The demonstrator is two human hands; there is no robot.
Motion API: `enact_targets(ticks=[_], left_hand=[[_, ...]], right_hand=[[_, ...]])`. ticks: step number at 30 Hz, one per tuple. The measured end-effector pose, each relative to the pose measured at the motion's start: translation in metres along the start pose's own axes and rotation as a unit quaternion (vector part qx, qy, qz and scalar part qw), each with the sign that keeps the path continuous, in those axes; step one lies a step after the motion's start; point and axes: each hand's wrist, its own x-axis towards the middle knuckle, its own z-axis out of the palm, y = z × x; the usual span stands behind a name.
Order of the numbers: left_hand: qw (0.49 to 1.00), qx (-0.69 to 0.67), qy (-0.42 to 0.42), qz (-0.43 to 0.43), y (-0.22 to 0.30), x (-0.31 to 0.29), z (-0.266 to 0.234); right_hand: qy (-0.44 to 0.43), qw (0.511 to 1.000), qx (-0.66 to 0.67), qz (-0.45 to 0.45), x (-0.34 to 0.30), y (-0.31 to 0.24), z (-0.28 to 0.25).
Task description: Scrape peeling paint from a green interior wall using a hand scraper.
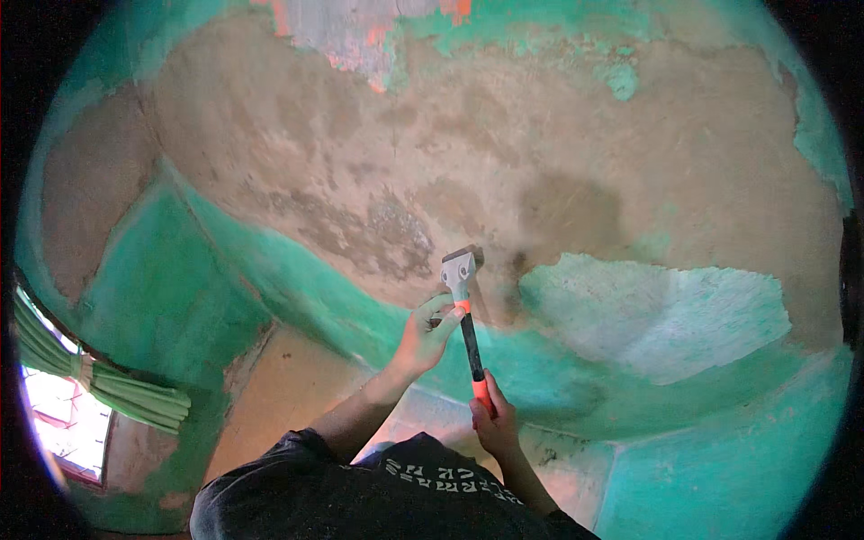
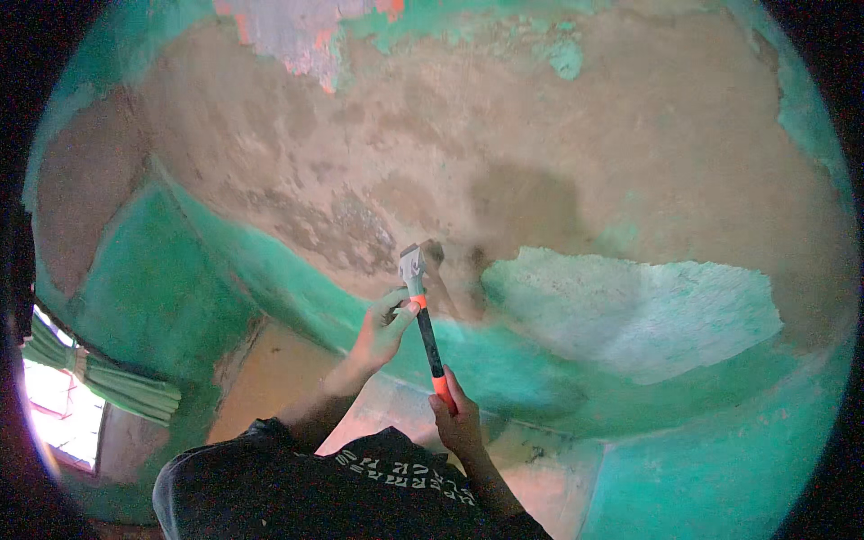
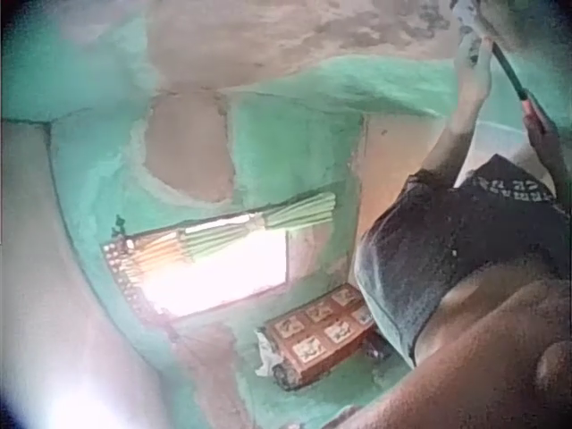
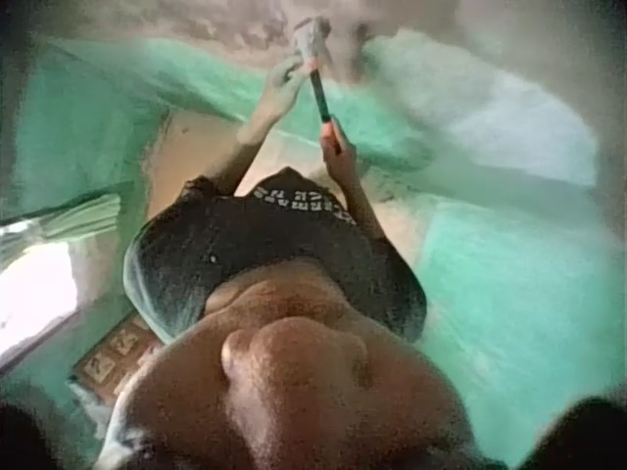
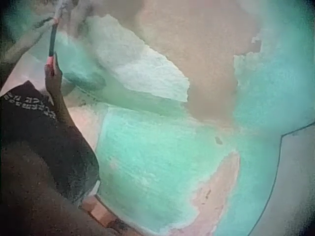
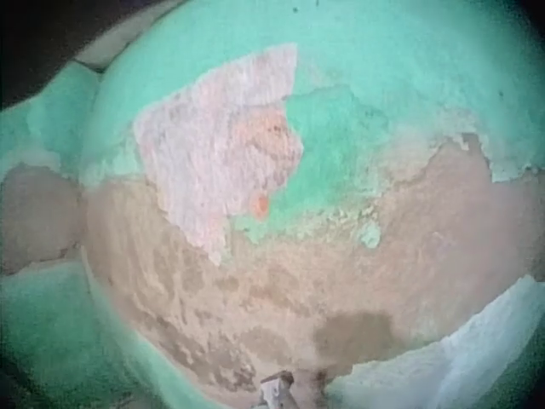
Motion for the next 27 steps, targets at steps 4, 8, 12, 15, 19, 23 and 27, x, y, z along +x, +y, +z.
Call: enact_targets(ticks=[4,8,12,15,19,23,27], left_hand=[[0.998,-0.013,-0.033,0.051,0.014,0.018,-0.01],[0.988,0.032,-0.015,0.149,0.035,0.037,-0.033],[0.976,0.097,-0.01,0.195,0.042,0.063,-0.059],[0.976,0.054,-0.035,0.206,0.057,0.078,-0.074],[0.973,0.068,-0.046,0.217,0.088,0.1,-0.085],[0.961,0.049,-0.094,0.255,0.135,0.113,-0.083],[0.954,0.015,-0.138,0.265,0.173,0.145,-0.071]], right_hand=[[0.023,0.999,0.044,0.0,0.009,-0.017,0.018],[0.076,0.996,0.01,-0.033,0.024,-0.03,0.045],[0.159,0.982,-0.067,-0.075,0.043,-0.053,0.081],[0.211,0.969,-0.098,-0.08,0.054,-0.084,0.106],[0.296,0.926,-0.177,-0.155,0.075,-0.105,0.133],[0.348,0.908,-0.154,-0.177,0.09,-0.133,0.146],[0.41,0.85,-0.217,-0.248,0.111,-0.17,0.145]])
